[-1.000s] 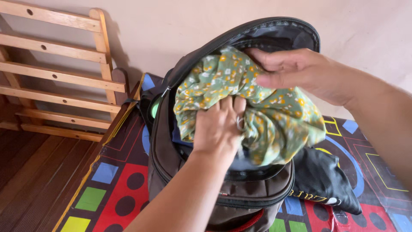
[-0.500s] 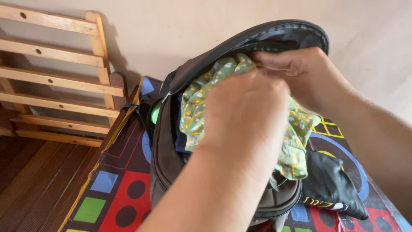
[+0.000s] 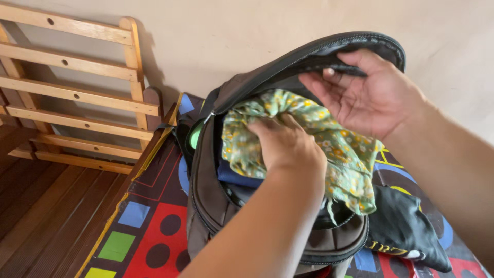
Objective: The person folds a black shirt and places it inside the main compartment of a backpack along with a blue blanket and a floral-patterned item, then zips the compartment closed.
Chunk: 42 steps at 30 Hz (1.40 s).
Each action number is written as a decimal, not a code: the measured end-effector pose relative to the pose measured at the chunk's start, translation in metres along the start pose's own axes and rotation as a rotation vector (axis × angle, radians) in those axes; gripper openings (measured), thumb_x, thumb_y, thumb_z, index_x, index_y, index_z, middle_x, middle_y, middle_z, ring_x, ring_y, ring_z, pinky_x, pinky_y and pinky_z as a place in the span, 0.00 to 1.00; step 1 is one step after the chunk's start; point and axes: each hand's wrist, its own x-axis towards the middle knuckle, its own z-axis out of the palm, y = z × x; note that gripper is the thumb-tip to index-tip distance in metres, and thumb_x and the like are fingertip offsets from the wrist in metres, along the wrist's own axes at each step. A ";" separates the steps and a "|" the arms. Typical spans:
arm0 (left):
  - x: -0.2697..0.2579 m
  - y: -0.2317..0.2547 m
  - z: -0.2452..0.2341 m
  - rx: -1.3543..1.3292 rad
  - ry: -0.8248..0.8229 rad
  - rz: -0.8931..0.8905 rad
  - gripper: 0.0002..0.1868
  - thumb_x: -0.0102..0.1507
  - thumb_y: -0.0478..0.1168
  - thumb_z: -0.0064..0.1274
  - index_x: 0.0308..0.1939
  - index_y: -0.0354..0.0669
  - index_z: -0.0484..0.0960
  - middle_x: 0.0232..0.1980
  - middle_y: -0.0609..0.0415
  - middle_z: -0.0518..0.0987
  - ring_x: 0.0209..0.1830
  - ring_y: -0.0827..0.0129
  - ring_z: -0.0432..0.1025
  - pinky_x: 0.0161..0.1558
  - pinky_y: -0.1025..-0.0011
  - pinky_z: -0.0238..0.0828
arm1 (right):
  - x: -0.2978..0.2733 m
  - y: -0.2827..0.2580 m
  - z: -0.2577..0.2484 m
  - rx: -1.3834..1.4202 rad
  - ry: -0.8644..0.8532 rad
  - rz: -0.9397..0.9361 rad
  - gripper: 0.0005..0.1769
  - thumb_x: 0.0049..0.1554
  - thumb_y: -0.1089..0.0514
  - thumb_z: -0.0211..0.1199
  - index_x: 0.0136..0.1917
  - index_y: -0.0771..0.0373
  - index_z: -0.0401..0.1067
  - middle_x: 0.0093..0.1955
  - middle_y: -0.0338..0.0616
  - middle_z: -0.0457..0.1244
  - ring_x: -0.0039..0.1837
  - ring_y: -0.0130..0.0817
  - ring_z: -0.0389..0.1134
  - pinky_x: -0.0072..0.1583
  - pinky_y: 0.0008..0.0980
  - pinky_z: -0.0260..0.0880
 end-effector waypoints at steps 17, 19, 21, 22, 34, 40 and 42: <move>0.113 -0.040 0.020 -0.217 0.027 -0.156 0.29 0.73 0.50 0.35 0.76 0.41 0.65 0.81 0.42 0.58 0.80 0.42 0.53 0.73 0.39 0.43 | -0.022 0.002 -0.013 -0.398 -0.171 -0.275 0.22 0.66 0.51 0.50 0.63 0.72 0.70 0.60 0.53 0.68 0.65 0.45 0.70 0.64 0.34 0.73; 0.103 -0.043 0.012 -0.199 0.010 -0.153 0.29 0.73 0.50 0.35 0.76 0.42 0.65 0.81 0.42 0.58 0.80 0.43 0.53 0.74 0.40 0.43 | -0.019 0.000 -0.012 -0.385 -0.125 -0.254 0.23 0.67 0.48 0.51 0.62 0.70 0.71 0.59 0.49 0.68 0.63 0.40 0.70 0.64 0.35 0.73; 0.092 -0.041 0.004 -0.159 -0.018 -0.136 0.29 0.72 0.50 0.35 0.76 0.42 0.65 0.81 0.43 0.58 0.80 0.44 0.53 0.74 0.41 0.43 | -0.017 -0.003 -0.012 -0.382 -0.132 -0.240 0.22 0.66 0.48 0.52 0.61 0.69 0.71 0.58 0.48 0.68 0.61 0.38 0.70 0.61 0.34 0.72; 0.088 -0.037 0.003 -0.137 -0.040 -0.116 0.29 0.72 0.49 0.35 0.76 0.43 0.65 0.81 0.44 0.58 0.80 0.44 0.53 0.75 0.42 0.43 | -0.017 -0.003 -0.014 -0.368 -0.125 -0.222 0.21 0.65 0.48 0.53 0.60 0.68 0.72 0.57 0.47 0.68 0.60 0.37 0.70 0.59 0.33 0.72; 0.128 0.032 0.027 -0.357 -0.047 0.166 0.34 0.71 0.56 0.26 0.77 0.46 0.62 0.81 0.47 0.59 0.81 0.52 0.55 0.74 0.46 0.49 | -0.030 0.016 -0.025 -0.335 -0.167 -0.263 0.23 0.64 0.49 0.54 0.61 0.71 0.70 0.57 0.49 0.66 0.61 0.39 0.69 0.66 0.37 0.70; 0.127 0.054 0.010 -0.385 0.033 0.206 0.39 0.66 0.60 0.31 0.77 0.46 0.62 0.80 0.44 0.60 0.80 0.49 0.55 0.72 0.44 0.50 | -0.041 0.007 -0.033 -0.463 -0.190 -0.190 0.22 0.56 0.64 0.55 0.63 0.76 0.70 0.64 0.51 0.68 0.61 0.37 0.70 0.54 0.29 0.69; 0.126 0.054 0.011 -0.378 0.041 0.188 0.40 0.64 0.61 0.32 0.77 0.46 0.62 0.79 0.43 0.60 0.79 0.49 0.55 0.71 0.44 0.50 | -0.037 0.008 -0.035 -0.423 -0.198 -0.204 0.22 0.62 0.57 0.52 0.64 0.73 0.70 0.61 0.52 0.67 0.58 0.37 0.69 0.55 0.29 0.71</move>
